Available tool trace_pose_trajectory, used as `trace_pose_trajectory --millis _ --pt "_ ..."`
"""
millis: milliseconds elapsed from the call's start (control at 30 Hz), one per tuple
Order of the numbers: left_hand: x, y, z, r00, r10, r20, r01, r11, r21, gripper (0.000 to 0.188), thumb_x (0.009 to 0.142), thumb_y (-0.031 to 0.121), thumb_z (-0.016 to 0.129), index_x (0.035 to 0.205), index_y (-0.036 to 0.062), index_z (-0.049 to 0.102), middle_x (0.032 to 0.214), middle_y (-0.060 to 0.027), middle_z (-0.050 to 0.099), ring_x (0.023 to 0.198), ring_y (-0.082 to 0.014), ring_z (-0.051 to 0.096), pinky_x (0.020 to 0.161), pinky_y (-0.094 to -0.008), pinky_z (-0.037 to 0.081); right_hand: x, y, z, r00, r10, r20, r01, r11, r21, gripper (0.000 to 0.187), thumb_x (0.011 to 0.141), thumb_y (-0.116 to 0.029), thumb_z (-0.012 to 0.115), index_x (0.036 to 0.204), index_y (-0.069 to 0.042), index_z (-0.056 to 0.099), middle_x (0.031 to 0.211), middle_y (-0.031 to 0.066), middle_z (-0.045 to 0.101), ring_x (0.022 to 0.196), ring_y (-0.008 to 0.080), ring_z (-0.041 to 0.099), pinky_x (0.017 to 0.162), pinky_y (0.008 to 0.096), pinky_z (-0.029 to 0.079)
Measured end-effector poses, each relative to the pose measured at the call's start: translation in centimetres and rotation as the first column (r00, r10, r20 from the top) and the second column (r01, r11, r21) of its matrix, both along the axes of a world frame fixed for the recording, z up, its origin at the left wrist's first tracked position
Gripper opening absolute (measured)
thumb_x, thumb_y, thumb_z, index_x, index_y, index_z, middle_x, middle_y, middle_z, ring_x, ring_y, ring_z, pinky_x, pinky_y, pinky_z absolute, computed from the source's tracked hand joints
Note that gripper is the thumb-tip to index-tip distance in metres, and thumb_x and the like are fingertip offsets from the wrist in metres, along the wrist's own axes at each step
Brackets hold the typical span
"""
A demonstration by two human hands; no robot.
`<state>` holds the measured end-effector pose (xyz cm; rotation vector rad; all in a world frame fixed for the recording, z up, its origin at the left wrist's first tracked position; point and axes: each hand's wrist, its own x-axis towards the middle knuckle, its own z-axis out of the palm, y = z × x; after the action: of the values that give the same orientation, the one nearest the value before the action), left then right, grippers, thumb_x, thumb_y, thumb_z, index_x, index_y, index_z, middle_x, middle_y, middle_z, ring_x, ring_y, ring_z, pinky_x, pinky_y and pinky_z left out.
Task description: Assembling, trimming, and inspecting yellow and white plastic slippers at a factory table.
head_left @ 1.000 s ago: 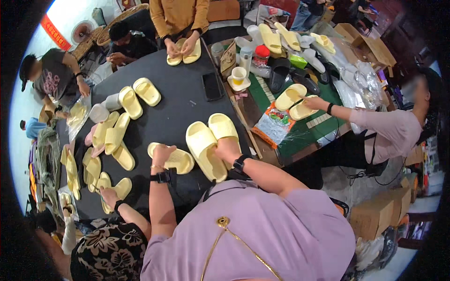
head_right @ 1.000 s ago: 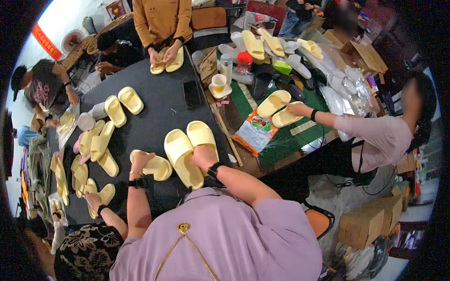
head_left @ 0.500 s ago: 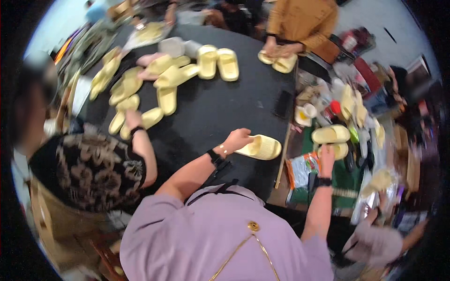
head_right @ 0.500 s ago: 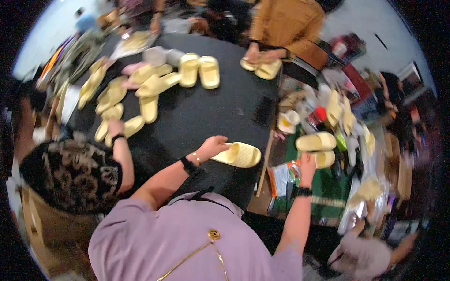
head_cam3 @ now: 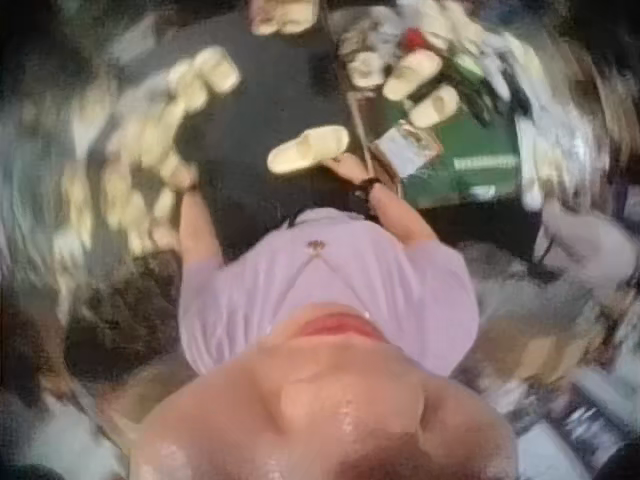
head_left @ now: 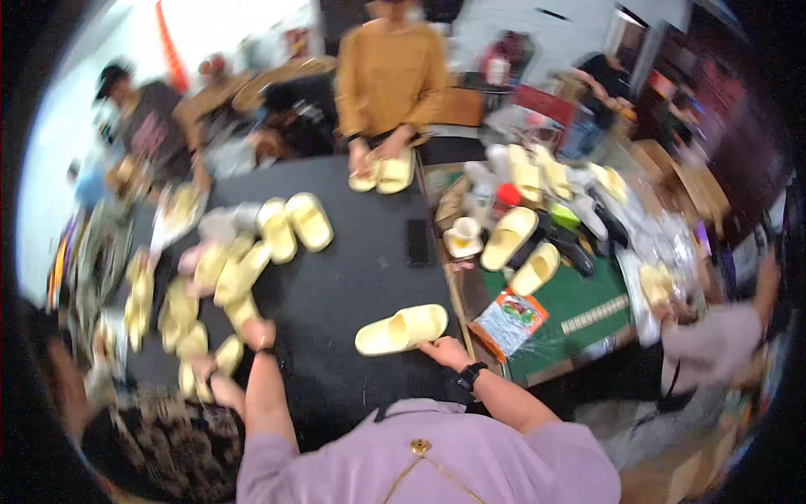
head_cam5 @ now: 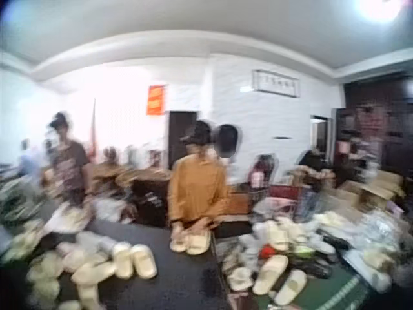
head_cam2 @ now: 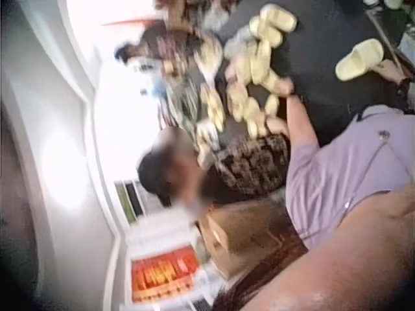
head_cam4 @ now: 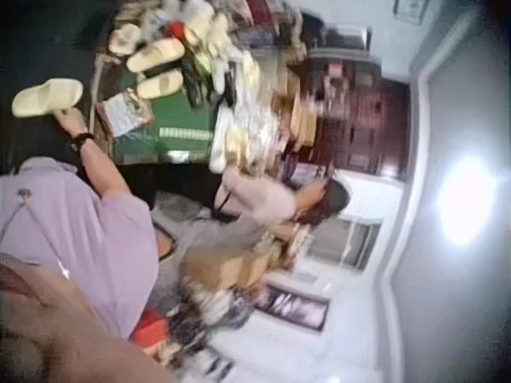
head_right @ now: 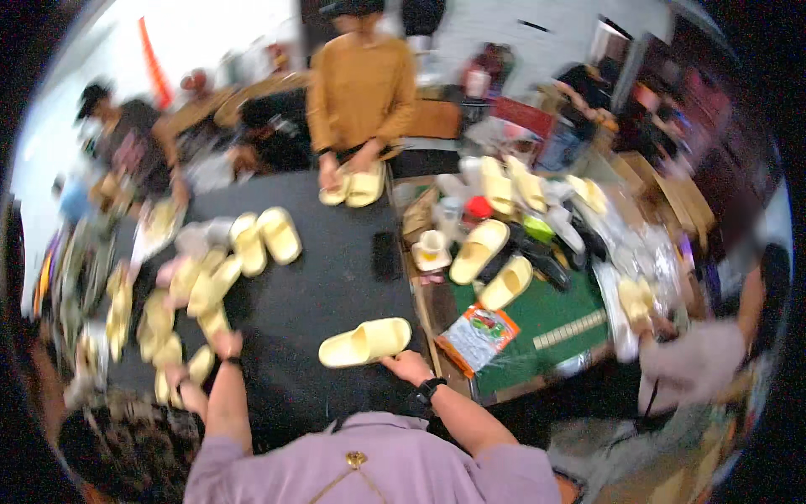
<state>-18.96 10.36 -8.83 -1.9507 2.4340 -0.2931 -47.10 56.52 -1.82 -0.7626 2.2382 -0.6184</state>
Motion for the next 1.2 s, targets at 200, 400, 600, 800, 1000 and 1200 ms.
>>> trace_pose_trajectory --millis 200,400,600,800,1000,1200 --pt "-5.5 2.2 4.5 0.941 0.18 -0.287 -0.109 0.963 0.247 0.048 0.072 0.033 0.072 0.107 0.0019 0.064 0.113 -0.0249 0.063 0.104 -0.0423 0.062 0.089 -0.0481 0.052 -0.6 -0.2 3.4 0.974 -0.138 0.178 0.098 0.972 0.215 0.079 0.076 -0.073 0.054 0.091 0.002 0.072 0.093 0.0208 0.07 0.086 0.032 0.069 0.073 0.0395 0.053" --pt "-3.3 2.1 3.2 0.902 0.271 -0.336 -0.171 0.939 0.299 0.054 0.074 0.031 0.074 0.118 0.0041 0.057 0.122 -0.0269 0.055 0.111 -0.0438 0.058 0.092 -0.0507 0.049 1.4 -0.6 1.6 0.994 -0.099 -0.045 0.105 0.982 0.159 0.081 0.072 -0.075 0.057 0.095 0.001 0.072 0.093 0.0188 0.071 0.085 0.0332 0.069 0.073 0.0407 0.054" --pt "-6.2 8.2 5.4 0.779 0.482 -0.402 -0.372 0.87 0.322 0.061 0.069 0.036 0.077 0.117 0.0046 0.058 0.119 -0.0269 0.055 0.107 -0.0411 0.06 0.088 -0.0505 0.05 1.7 -1.6 2.2 0.987 -0.154 -0.05 0.159 0.981 0.113 0.07 0.075 -0.068 0.056 0.094 -0.003 0.073 0.094 0.0204 0.07 0.089 0.0356 0.068 0.076 0.0426 0.053" --pt "-5.4 19.0 5.2 0.894 0.179 -0.411 -0.123 0.98 0.159 0.036 0.066 0.031 0.078 0.089 0.0071 0.067 0.112 -0.019 0.057 0.097 -0.0392 0.06 0.081 -0.0519 0.051 -0.1 -2.7 1.8 0.944 -0.201 -0.261 0.226 0.972 0.069 0.039 0.079 -0.039 0.053 0.092 -0.008 0.074 0.093 0.0203 0.069 0.09 0.0386 0.067 0.08 0.0463 0.053" --pt "-0.9 27.0 5.4 0.689 -0.395 -0.607 0.543 0.837 0.072 0.034 0.064 0.017 0.083 0.087 0.0037 0.062 0.119 -0.0197 0.052 0.108 -0.0391 0.052 0.093 -0.0459 0.044 -0.7 -4.0 3.8 0.942 -0.228 -0.247 0.275 0.946 0.174 0.041 0.083 -0.046 0.06 0.098 -0.011 0.074 0.099 0.018 0.07 0.092 0.0353 0.067 0.08 0.0441 0.054" --pt "-2.3 27.4 7.7 0.518 -0.544 -0.66 0.817 0.544 0.193 0.04 0.063 0.021 0.085 0.091 0.0022 0.062 0.113 -0.0185 0.055 0.105 -0.0364 0.054 0.091 -0.0426 0.046 -0.1 -2.2 1.4 0.94 -0.123 -0.319 0.148 0.988 0.054 0.027 0.078 -0.022 0.06 0.093 -0.002 0.071 0.095 0.0224 0.069 0.088 0.0387 0.067 0.078 0.0463 0.054"
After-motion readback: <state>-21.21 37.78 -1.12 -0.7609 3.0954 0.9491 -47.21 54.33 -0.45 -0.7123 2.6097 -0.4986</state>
